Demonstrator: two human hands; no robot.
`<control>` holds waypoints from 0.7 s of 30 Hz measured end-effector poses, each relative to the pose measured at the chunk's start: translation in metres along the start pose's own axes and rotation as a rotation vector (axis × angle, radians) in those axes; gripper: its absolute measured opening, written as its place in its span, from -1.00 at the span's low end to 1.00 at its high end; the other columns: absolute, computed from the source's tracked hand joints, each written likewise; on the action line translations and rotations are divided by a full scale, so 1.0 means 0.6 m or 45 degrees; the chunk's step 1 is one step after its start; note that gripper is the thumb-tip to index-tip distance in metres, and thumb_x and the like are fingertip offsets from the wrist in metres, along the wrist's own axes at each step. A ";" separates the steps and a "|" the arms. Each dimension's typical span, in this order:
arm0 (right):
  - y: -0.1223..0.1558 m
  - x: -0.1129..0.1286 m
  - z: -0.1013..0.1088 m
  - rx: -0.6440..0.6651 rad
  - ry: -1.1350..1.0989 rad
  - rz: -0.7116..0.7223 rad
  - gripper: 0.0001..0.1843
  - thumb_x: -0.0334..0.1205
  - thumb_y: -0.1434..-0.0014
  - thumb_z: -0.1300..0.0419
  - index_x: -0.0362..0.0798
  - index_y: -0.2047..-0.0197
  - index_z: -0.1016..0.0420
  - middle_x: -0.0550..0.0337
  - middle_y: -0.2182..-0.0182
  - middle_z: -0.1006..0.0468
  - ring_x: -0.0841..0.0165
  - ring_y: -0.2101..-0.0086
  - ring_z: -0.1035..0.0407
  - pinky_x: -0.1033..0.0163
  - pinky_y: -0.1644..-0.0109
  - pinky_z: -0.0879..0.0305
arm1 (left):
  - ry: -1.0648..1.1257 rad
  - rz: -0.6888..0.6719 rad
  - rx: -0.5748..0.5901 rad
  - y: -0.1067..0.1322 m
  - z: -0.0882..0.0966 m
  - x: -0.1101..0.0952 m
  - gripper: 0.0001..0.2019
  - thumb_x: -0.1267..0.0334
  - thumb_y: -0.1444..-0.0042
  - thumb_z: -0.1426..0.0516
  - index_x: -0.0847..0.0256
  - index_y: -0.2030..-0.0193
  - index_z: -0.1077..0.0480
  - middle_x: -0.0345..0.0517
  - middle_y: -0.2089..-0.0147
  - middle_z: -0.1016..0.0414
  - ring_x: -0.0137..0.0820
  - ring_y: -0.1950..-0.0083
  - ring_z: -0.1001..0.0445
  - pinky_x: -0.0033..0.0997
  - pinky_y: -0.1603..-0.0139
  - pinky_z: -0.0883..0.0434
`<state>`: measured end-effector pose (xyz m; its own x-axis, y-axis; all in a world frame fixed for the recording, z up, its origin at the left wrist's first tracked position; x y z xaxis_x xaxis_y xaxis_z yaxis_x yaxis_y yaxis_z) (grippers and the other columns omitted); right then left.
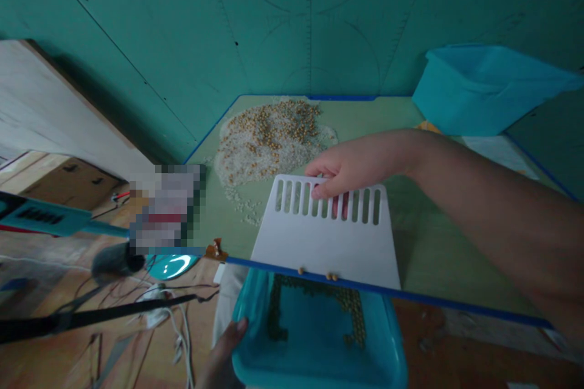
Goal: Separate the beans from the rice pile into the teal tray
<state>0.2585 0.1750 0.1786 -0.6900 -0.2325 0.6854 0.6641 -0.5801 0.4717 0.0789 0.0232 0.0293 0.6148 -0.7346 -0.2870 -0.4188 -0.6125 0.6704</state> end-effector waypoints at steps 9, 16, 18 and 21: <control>0.033 0.058 0.004 -0.157 0.211 0.062 -0.88 -0.22 -0.08 -0.06 -0.04 0.32 -0.38 0.29 0.53 -0.49 0.48 0.56 -0.35 0.42 0.58 -0.10 | 0.005 0.063 0.079 -0.008 0.008 0.016 -0.78 0.22 0.02 -0.10 0.10 0.26 -0.54 -0.05 0.11 -0.54 0.01 -0.10 -0.26 -0.01 -0.10 -0.13; 0.026 0.059 -0.002 -0.138 0.213 0.097 -0.87 -0.21 -0.09 -0.06 -0.05 0.33 -0.38 0.29 0.55 -0.48 0.48 0.55 -0.34 0.42 0.58 -0.08 | 0.006 0.013 0.051 -0.005 0.003 0.008 -0.83 0.25 0.06 -0.14 0.06 0.34 -0.56 -0.08 0.14 -0.56 0.02 -0.06 -0.31 -0.03 -0.11 -0.12; 0.029 0.060 -0.002 -0.128 0.175 0.097 -0.86 -0.20 -0.07 -0.07 -0.05 0.33 -0.40 0.30 0.56 -0.46 0.48 0.55 -0.34 0.42 0.59 -0.07 | -0.004 -0.003 0.005 -0.004 0.007 0.006 -0.82 0.28 0.10 -0.17 0.06 0.32 -0.56 -0.09 0.15 -0.56 0.02 -0.04 -0.32 -0.04 -0.12 -0.12; 0.044 0.054 0.017 -0.222 0.080 0.069 -0.84 -0.17 -0.07 -0.09 -0.01 0.29 -0.42 0.34 0.56 -0.45 0.49 0.53 -0.34 0.45 0.59 -0.07 | 0.007 -0.020 0.005 -0.004 0.011 0.003 -0.82 0.30 0.09 -0.17 0.08 0.30 -0.55 -0.11 0.24 -0.59 0.02 -0.03 -0.33 -0.04 -0.12 -0.12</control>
<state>0.2566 0.1601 0.2192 -0.6748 -0.3119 0.6688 0.6445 -0.6905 0.3283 0.0765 0.0212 0.0227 0.6247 -0.7235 -0.2938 -0.4119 -0.6249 0.6632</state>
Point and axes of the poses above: each hand's wrist, its own y-axis away from the middle knuckle, its own z-axis out of the back of the hand, x = y × z, the point moved 8 cm from there along -y, towards the middle knuckle
